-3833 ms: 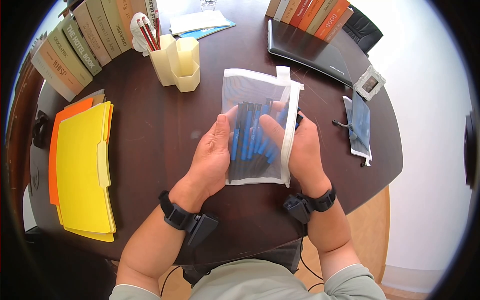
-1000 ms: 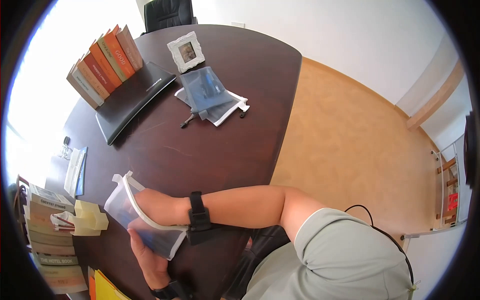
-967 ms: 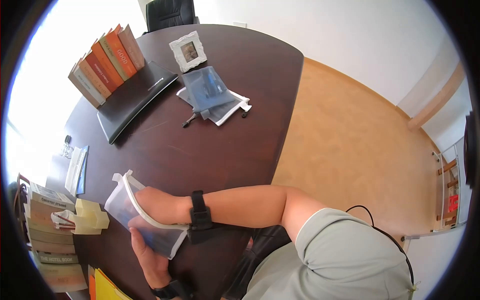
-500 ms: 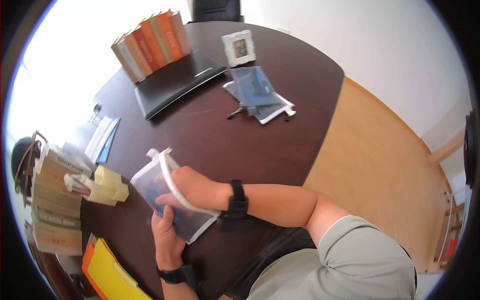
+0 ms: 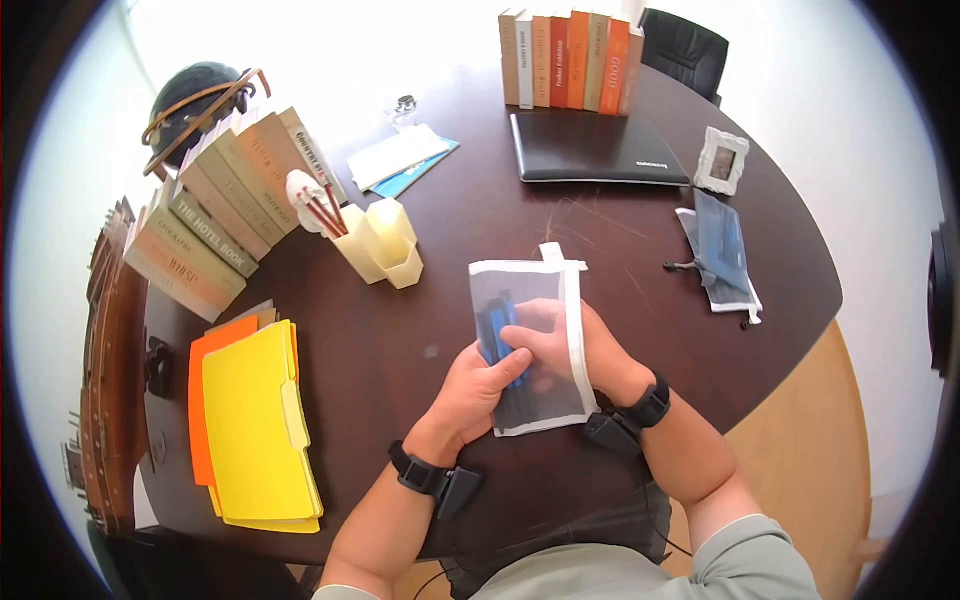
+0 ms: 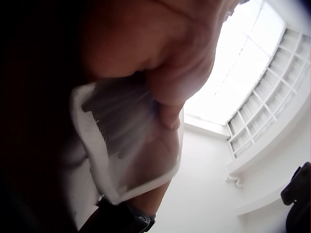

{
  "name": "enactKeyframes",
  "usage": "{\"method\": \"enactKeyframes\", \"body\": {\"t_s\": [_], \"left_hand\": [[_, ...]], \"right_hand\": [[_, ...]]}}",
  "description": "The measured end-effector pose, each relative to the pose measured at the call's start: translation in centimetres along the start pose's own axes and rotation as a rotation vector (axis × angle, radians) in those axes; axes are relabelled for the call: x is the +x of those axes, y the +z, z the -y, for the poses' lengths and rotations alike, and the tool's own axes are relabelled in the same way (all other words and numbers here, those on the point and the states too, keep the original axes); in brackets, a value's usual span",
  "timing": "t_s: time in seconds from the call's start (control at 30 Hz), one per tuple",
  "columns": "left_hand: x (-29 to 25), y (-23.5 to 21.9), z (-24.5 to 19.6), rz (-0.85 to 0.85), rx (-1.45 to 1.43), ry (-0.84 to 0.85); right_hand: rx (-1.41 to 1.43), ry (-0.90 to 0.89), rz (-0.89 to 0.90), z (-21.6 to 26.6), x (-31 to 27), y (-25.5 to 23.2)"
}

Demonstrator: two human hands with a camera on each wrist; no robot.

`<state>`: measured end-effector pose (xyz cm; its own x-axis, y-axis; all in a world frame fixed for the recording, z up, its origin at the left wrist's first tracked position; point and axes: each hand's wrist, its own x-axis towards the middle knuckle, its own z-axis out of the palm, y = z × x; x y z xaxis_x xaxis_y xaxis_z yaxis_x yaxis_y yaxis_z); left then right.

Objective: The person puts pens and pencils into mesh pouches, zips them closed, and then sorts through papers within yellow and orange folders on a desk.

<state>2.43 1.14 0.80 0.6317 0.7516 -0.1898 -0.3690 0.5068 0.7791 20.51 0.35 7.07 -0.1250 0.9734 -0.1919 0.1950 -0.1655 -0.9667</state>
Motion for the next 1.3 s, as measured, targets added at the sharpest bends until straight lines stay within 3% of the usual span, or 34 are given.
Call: {"method": "enactKeyframes", "body": {"t_s": [0.3, 0.9, 1.1, 1.3], "left_hand": [[0.0, -0.2, 0.1, 0.026, -0.019, 0.026], [-0.1, 0.5, -0.1, -0.031, -0.09, 0.044], [-0.1, 0.2, 0.1, -0.044, -0.126, 0.062], [0.1, 0.0, 0.5, -0.097, -0.147, 0.093]], "right_hand": [[-0.058, 0.014, 0.025, 0.0, 0.1, 0.1], [0.116, 0.04, -0.05, 0.8, -0.3, 0.6], [0.276, -0.059, -0.053, -0.3, 0.3, 0.2], [0.129, -0.138, -0.122, -2.0, 1.1, -0.5]]}}
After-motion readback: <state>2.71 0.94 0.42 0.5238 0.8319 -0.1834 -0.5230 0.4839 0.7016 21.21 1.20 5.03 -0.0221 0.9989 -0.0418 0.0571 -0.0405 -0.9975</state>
